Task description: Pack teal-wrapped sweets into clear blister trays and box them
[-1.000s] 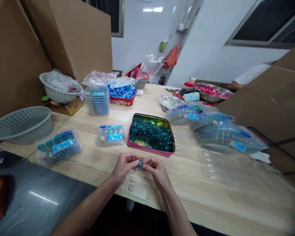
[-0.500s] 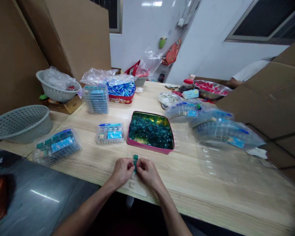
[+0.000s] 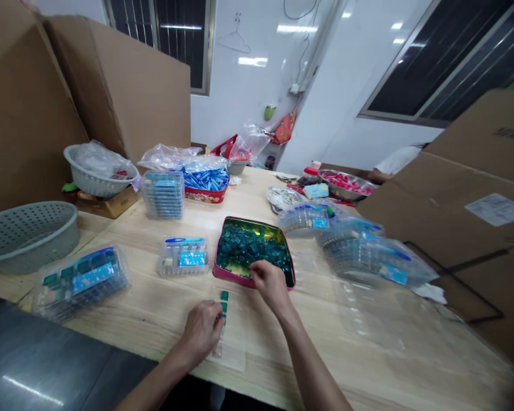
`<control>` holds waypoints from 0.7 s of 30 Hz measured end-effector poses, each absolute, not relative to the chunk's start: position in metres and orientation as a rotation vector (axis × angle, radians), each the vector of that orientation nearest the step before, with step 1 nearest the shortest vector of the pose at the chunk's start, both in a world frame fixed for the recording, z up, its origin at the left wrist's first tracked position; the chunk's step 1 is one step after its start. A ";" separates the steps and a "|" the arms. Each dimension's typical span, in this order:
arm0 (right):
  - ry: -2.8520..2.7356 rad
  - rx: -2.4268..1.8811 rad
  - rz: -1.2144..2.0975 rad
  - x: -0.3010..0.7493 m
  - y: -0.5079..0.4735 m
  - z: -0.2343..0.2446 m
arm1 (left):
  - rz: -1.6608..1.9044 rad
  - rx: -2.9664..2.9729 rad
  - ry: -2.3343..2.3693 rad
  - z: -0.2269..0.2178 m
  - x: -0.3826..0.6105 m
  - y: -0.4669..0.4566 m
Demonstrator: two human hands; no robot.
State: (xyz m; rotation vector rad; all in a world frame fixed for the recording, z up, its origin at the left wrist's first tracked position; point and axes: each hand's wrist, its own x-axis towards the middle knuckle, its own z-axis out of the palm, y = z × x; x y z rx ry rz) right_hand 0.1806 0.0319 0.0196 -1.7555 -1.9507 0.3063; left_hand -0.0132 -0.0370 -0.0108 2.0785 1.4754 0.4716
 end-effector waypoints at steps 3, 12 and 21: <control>-2.131 -1.992 0.170 0.176 0.066 0.024 | 0.472 2.075 1.481 -0.013 -0.013 -0.036; -2.133 -1.937 0.266 0.170 0.080 0.022 | 0.831 1.939 1.472 -0.011 -0.020 -0.037; -1.366 -1.112 1.367 0.163 0.000 0.019 | 1.191 1.290 1.167 0.010 -0.003 -0.023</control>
